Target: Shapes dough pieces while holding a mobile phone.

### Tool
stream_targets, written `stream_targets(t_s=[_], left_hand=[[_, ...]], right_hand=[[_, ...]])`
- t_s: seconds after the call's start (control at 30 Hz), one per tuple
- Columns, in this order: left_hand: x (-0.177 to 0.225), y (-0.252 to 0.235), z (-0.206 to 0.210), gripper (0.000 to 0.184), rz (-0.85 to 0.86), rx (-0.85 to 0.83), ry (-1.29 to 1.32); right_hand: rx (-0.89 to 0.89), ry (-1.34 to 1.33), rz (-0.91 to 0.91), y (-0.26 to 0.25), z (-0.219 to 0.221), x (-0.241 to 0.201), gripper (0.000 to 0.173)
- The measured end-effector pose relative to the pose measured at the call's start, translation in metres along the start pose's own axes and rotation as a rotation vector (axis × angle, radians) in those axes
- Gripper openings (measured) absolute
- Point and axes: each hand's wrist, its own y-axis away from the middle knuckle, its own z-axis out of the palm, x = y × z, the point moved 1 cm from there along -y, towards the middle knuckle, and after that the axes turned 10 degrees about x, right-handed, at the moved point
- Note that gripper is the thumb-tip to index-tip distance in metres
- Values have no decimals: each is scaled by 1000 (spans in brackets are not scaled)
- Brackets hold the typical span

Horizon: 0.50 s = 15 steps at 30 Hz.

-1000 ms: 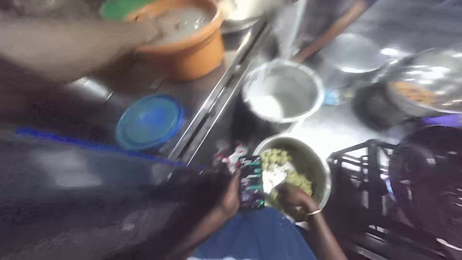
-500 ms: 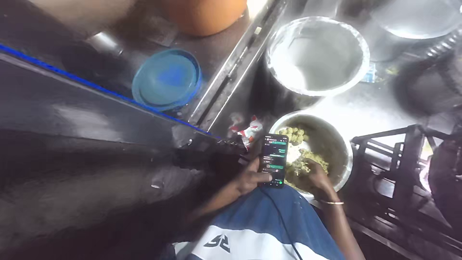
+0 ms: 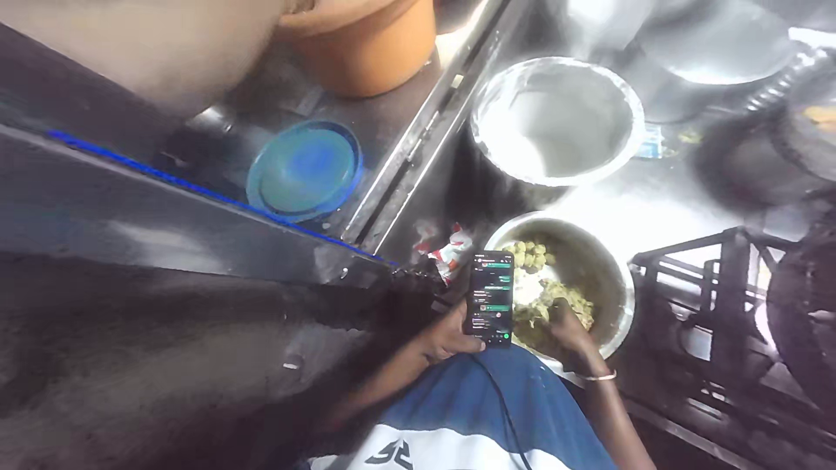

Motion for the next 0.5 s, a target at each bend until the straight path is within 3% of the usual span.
stream_targets(t_s=[0.17,0.37,0.43,0.5], left_hand=[[-1,1,5,83,-27,86,77],[3,-2,7,71,-3,166,147],[8,-3,12,56,-16,280,177],[15,-6,19,31,-55,456,186]], right_hand=[[-71,149,-72,-3,2,3,37],[-63,-22,-158,0,-1,0,30],[-24,-53,-168,1,-5,-1,24],[1,-38,-181,-2,-4,1,22]])
